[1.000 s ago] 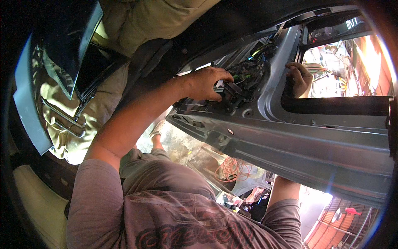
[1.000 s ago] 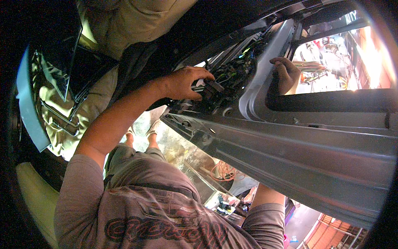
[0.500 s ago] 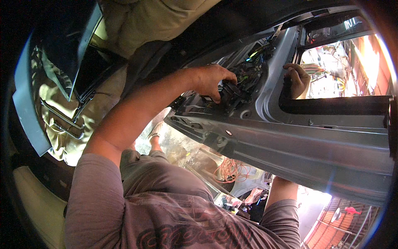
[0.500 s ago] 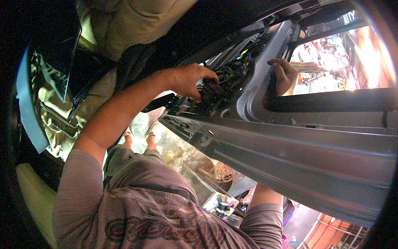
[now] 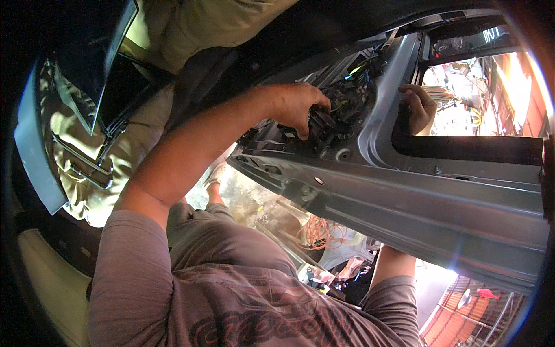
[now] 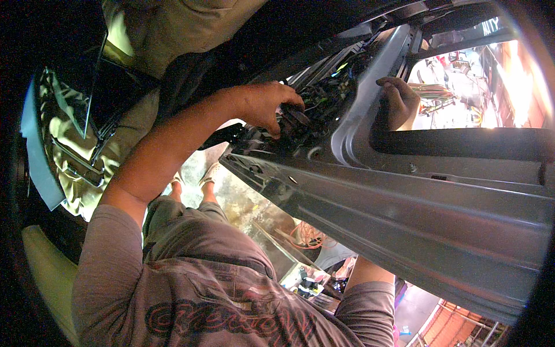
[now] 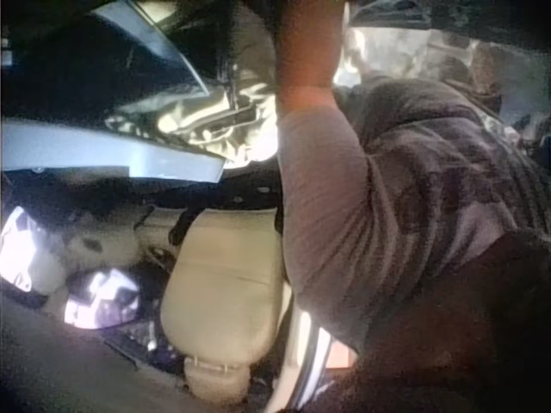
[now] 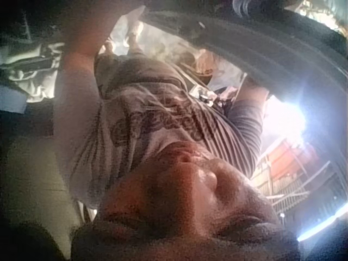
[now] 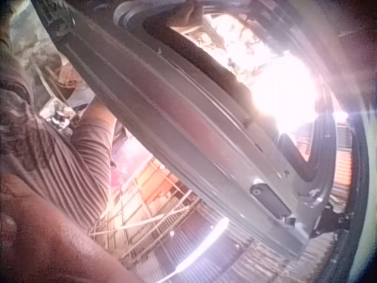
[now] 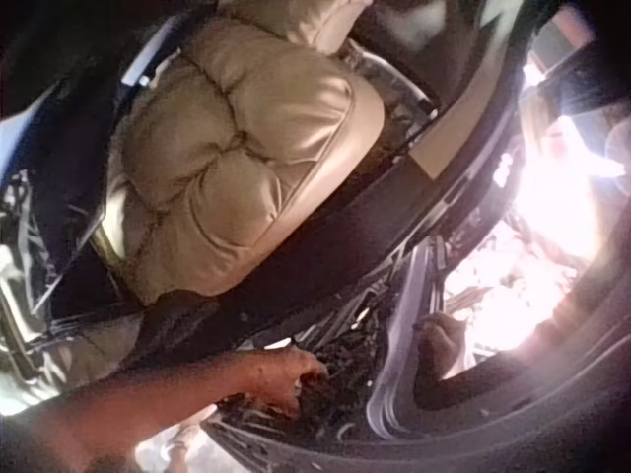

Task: The person removes a weatherstrip from a car door using a power drill and a pry tool. They then apply a white sealant to the weatherstrip using a small tool. The person works on the door panel and the weatherstrip separately.

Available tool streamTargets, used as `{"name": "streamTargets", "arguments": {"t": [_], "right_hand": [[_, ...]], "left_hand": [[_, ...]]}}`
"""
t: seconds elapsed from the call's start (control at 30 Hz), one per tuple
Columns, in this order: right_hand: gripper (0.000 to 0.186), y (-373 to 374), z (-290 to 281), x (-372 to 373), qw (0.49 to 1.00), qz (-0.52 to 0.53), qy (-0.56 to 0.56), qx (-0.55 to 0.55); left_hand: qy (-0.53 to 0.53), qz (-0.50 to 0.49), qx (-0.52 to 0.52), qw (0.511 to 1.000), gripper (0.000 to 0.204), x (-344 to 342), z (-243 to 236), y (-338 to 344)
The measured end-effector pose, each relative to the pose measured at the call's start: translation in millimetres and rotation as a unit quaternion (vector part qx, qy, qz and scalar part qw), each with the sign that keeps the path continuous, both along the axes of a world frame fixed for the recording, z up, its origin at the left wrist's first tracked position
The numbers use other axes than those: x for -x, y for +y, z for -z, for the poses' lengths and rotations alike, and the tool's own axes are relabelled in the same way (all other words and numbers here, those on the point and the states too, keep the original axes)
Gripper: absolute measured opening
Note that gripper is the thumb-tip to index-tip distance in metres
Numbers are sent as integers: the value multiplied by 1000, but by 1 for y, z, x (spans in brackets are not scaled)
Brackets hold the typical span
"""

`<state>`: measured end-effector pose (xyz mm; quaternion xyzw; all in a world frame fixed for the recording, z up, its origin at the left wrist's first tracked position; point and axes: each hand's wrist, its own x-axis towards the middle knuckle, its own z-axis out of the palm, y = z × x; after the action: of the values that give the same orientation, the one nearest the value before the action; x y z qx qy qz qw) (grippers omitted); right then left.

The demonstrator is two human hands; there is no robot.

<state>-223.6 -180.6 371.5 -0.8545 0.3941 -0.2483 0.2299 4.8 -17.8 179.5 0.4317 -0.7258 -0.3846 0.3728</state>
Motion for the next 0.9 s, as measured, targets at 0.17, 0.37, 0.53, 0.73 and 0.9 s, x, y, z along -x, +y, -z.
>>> {"name": "streamTargets", "arguments": {"t": [0.17, 0.37, 0.53, 0.73, 0.9], "right_hand": [[26, -2, -2, 7, 999, 27, 1, -31], [26, 3, -2, 2, 999, 16, -12, -30], [25, -3, -2, 4, 999, -16, -7, -29], [23, -7, 2, 8, 998, -16, -54, -38], [20, 2, 3, -1, 996, 7, -77, -54]], "left_hand": [[-11, 9, -13, 1000, 84, 0, -4, -5], [-29, 14, -40, 999, 86, -3, -8, -10], [-23, 17, -43, 999, 86, -3, -4, -14], [28, 46, -51, 997, 85, -2, 6, -19], [32, -1, 11, 999, 85, 5, 9, -14]]}}
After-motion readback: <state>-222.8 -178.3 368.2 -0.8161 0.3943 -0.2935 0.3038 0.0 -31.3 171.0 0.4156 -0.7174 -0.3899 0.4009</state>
